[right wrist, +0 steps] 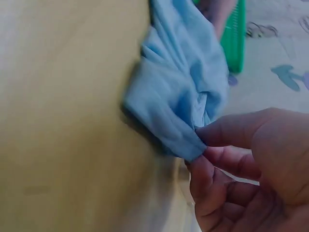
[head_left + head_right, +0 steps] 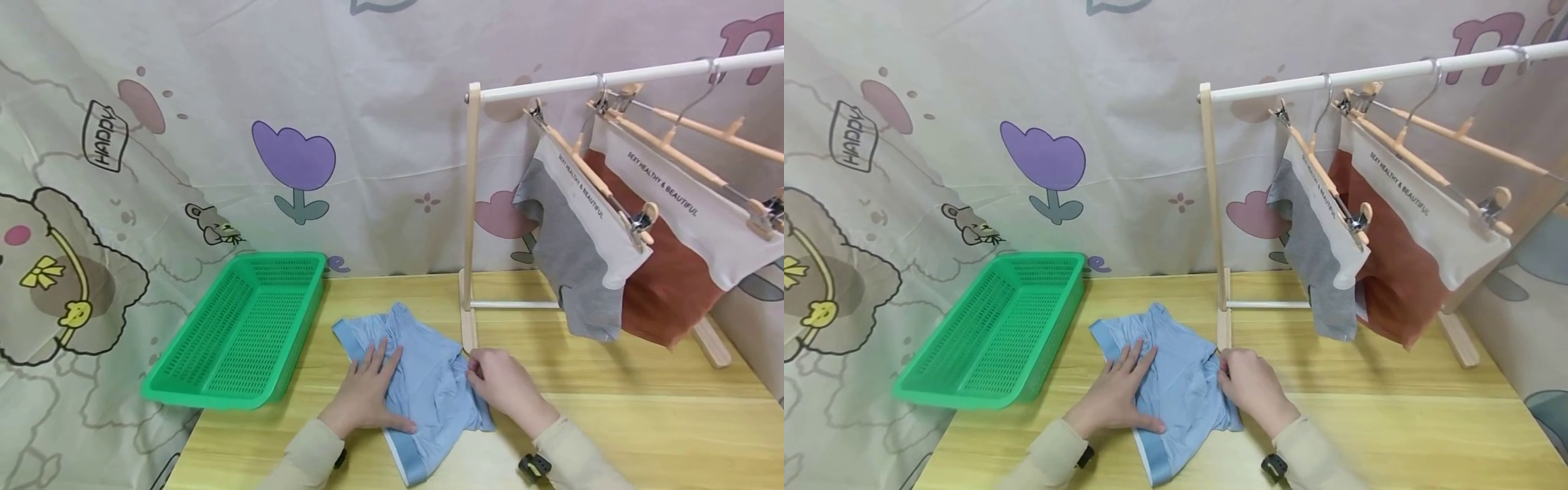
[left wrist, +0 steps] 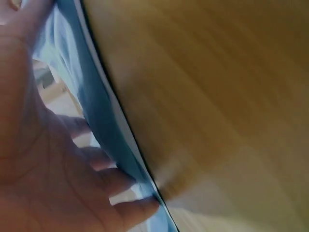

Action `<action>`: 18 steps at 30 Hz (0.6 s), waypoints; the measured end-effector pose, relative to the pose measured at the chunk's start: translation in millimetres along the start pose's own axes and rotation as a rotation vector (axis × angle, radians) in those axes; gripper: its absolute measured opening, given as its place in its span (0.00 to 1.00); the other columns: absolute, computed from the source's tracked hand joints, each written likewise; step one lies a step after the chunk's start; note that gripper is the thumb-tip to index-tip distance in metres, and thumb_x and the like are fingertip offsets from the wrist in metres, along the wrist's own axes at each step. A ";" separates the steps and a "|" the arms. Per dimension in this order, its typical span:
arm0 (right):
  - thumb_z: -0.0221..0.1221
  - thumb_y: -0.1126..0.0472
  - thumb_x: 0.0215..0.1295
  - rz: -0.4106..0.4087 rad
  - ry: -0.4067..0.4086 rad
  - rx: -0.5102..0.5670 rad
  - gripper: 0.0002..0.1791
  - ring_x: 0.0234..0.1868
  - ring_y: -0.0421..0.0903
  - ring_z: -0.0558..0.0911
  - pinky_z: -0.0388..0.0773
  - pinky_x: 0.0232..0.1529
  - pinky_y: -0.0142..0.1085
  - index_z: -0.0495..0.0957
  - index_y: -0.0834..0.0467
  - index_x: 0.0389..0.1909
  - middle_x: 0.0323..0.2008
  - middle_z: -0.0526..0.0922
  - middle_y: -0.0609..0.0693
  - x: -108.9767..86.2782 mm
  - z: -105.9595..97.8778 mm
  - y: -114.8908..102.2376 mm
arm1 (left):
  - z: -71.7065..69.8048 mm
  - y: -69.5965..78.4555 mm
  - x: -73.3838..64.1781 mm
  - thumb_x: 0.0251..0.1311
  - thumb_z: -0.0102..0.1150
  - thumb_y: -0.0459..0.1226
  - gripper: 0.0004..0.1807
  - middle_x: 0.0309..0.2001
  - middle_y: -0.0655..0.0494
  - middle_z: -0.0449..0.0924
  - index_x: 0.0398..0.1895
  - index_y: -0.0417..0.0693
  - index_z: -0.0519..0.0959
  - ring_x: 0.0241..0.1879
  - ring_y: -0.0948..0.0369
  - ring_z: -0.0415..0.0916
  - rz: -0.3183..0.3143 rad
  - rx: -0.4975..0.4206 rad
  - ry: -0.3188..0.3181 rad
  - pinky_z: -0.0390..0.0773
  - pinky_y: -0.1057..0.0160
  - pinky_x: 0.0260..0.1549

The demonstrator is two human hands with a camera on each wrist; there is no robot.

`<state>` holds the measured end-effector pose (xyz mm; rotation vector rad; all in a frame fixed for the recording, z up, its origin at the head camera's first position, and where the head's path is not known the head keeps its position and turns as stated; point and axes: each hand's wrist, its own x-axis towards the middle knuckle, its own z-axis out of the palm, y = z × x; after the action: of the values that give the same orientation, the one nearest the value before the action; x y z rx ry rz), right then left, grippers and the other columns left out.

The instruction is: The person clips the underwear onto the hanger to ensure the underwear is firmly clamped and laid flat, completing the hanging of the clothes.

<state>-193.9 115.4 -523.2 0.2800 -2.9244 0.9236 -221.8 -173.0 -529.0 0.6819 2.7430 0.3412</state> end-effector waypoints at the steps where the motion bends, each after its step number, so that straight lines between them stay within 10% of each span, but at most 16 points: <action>1: 0.69 0.66 0.63 0.025 -0.011 0.019 0.12 0.23 0.38 0.72 0.70 0.25 0.32 0.78 0.51 0.24 0.20 0.75 0.42 -0.7 -3.4 1.8 | -0.5 -3.8 -0.5 0.37 0.79 0.75 0.80 0.88 0.37 0.37 0.89 0.52 0.46 0.85 0.31 0.40 0.004 -0.001 -0.005 0.52 0.23 0.76; 7: 0.70 0.67 0.60 0.123 -0.092 0.083 0.11 0.23 0.40 0.74 0.73 0.27 0.33 0.79 0.53 0.23 0.20 0.78 0.43 -14.2 -17.2 9.0 | -10.9 -21.5 -1.6 0.35 0.87 0.67 0.83 0.88 0.37 0.36 0.89 0.52 0.43 0.86 0.34 0.40 0.068 0.032 -0.049 0.53 0.24 0.77; 12: 0.70 0.69 0.57 0.036 -0.154 0.106 0.12 0.23 0.36 0.72 0.72 0.28 0.30 0.80 0.52 0.21 0.19 0.77 0.40 -28.0 -12.8 9.7 | -21.0 -24.8 -2.2 0.34 0.90 0.62 0.84 0.89 0.40 0.35 0.90 0.54 0.42 0.87 0.37 0.40 0.081 0.047 -0.112 0.51 0.23 0.77; 18: 0.71 0.66 0.58 -0.043 -0.155 0.128 0.12 0.22 0.32 0.71 0.71 0.27 0.29 0.80 0.50 0.23 0.19 0.76 0.38 -30.7 -9.2 3.7 | -36.9 5.9 -24.0 0.41 0.84 0.65 0.69 0.86 0.38 0.52 0.86 0.52 0.59 0.83 0.36 0.55 0.112 0.135 -0.070 0.59 0.26 0.76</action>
<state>-164.5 128.5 -521.2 0.4389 -2.9881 1.1331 -211.4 -185.4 -487.7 0.8680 2.6856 0.1542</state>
